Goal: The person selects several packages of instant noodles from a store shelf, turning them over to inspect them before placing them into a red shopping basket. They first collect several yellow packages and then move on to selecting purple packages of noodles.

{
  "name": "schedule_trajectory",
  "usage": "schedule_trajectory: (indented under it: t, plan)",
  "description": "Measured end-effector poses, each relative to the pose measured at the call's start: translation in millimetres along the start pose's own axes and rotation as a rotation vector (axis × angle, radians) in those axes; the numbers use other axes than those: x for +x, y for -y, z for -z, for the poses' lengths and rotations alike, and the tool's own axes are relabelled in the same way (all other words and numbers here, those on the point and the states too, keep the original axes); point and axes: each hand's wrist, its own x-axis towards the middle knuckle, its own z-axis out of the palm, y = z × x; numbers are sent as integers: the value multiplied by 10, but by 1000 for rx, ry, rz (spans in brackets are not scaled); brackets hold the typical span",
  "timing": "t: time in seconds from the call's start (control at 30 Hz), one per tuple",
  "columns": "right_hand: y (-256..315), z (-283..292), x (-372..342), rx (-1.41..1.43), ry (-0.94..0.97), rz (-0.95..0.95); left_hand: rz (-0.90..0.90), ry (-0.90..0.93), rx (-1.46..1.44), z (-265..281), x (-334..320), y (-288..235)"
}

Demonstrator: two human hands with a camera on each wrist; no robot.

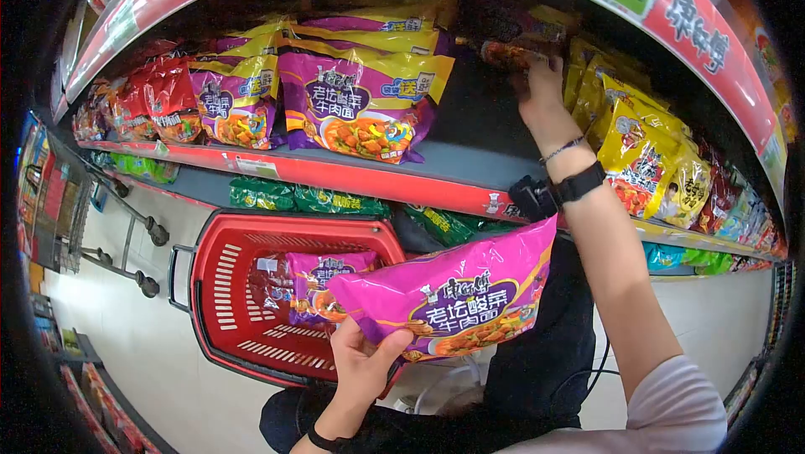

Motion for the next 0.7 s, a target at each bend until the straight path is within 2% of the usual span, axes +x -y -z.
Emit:
schedule_trajectory:
  t: [0.07,0.2,0.27,0.33,0.4,0.43,0.47,0.5,0.53,0.57,0.6,0.63,0.7]
  plan:
    - [129,34,-38,147,80,-77,8,8,25,-30,-10,24]
    - [150,163,68,87,128,-96,23,29,75,-34,5,102]
    - [-138,427,216,-242,509,280,-2,22,94,-30,30,99]
    - [381,192,-560,61,260,-258,-64,8,129,-16,75,69]
    - [465,369,-926,149,665,-369,-112,-56,95,34,129,106]
    - [486,452,-1117,143,859,-326,-154,-120,50,49,141,103]
    - [457,514,-1306,155,933,-345,-134,-162,49,57,140,62]
    - [390,625,-1466,128,1054,-235,-142,-169,59,68,130,43]
    - [299,733,-1574,89,1022,-244,-238,-193,167,84,130,25]
    - [353,729,-1710,-16,1076,-128,-331,-213,279,80,130,-9]
    - [414,705,-1744,-4,1149,-141,-396,-248,243,8,151,-52]
    - [455,686,-1738,8,1223,-146,-409,-242,260,-17,176,-85]
    - [420,700,-1633,30,1176,-151,-410,-218,339,-68,243,-128]
